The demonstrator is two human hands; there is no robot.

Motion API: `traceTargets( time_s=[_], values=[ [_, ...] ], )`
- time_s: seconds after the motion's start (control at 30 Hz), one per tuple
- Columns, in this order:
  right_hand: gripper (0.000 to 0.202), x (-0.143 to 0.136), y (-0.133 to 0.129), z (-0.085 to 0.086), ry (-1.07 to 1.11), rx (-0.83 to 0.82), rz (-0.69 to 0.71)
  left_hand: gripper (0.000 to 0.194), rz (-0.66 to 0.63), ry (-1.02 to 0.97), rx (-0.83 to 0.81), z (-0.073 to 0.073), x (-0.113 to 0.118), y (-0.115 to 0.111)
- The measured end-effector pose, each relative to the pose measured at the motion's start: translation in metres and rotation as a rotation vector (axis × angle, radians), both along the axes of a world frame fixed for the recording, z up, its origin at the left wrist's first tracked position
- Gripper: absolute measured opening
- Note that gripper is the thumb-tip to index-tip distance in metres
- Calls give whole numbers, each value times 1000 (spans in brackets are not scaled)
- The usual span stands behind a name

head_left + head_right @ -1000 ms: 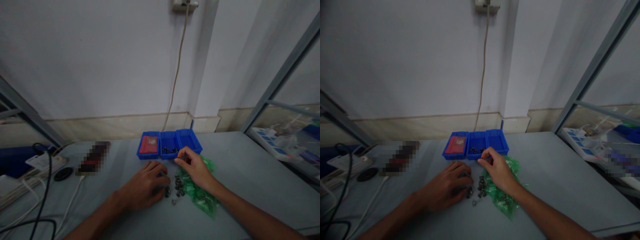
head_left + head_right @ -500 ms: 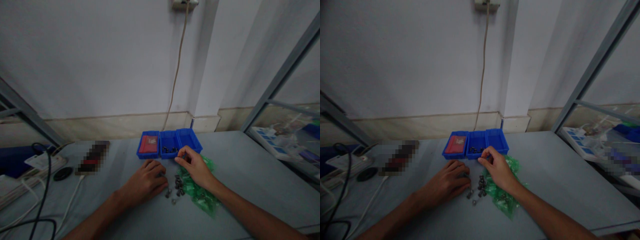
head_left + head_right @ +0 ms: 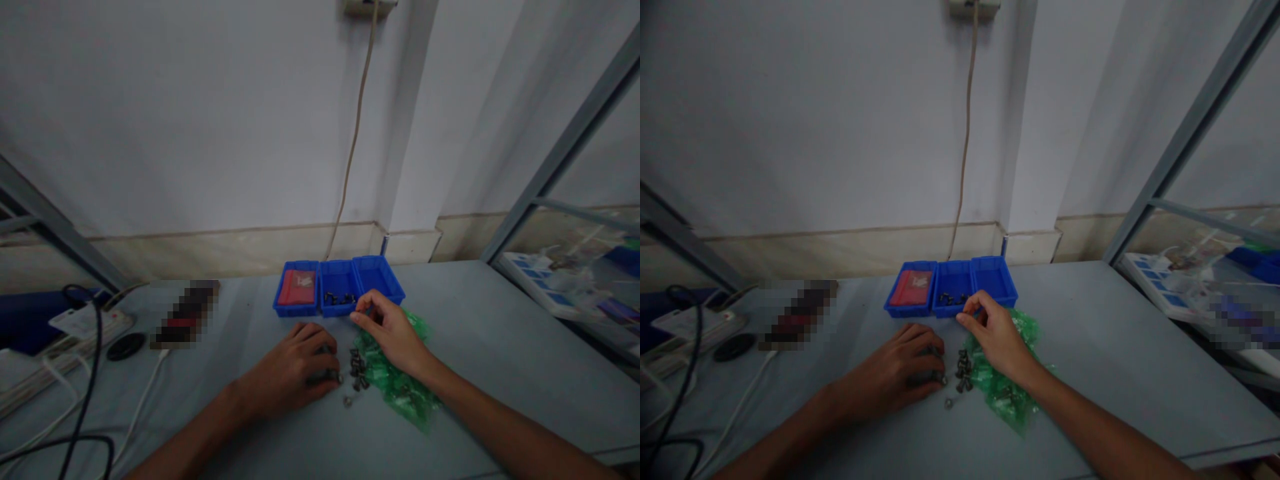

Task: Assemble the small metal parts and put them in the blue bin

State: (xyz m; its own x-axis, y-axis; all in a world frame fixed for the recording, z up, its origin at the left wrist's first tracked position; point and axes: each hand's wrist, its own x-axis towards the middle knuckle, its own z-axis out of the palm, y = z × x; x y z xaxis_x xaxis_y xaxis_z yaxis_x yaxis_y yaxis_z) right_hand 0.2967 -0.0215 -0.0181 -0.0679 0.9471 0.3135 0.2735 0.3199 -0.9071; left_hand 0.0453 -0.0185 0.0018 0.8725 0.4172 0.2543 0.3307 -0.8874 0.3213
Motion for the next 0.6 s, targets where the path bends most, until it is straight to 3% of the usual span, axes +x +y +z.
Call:
traceTargets(
  time_s=[0.13,0.3,0.6],
  values=[
    [18,0,-1,2,-26,3,-3,20,17,30,15,4,-2,2],
    [20,-2,-1,4,24,0,-7,15,7,48,17,6,-4,4],
    [34,-1,-2,6,417,-255,96,20,25,-13,-28,0,-1,5]
  ],
)
